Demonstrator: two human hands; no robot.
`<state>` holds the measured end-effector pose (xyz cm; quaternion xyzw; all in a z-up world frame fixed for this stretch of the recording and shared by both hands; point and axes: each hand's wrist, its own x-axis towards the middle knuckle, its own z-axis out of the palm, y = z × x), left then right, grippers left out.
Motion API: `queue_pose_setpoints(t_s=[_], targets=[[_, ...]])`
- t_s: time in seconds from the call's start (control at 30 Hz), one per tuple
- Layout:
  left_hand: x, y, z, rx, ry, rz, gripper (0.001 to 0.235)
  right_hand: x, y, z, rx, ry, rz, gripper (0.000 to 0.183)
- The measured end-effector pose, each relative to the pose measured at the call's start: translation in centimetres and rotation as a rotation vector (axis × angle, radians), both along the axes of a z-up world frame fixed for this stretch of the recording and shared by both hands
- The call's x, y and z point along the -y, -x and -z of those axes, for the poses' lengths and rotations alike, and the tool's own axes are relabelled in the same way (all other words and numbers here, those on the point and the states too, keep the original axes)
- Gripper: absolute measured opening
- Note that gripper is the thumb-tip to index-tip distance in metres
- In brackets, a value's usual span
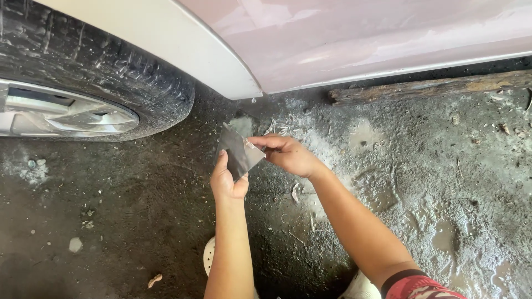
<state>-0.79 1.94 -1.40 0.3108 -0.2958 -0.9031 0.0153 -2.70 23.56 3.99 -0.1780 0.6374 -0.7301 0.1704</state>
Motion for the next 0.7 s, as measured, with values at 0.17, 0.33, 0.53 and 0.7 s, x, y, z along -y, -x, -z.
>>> queue_pose_setpoints(t_s=[0.17,0.33,0.53,0.7], targets=[[0.1,0.2,-0.3,0.065,-0.063,-0.203,0.046,0.5,0.6,2.7,0.158,0.220,-0.054,0.044],[0.4,0.5,-1.1,-0.011,0.016,-0.176,0.044,3.0,2.3,2.1,0.460,0.411,0.384,0.026],[0.1,0.4,-1.7,0.080,0.085,-0.171,0.042,4.8,3.2,-2.5,0.619,0.951,0.454,0.046],[0.8,0.6,-2.0,0.042,0.053,-0.166,0.041,5.4,3.4,-4.3,0.791,1.086,0.547,0.046]])
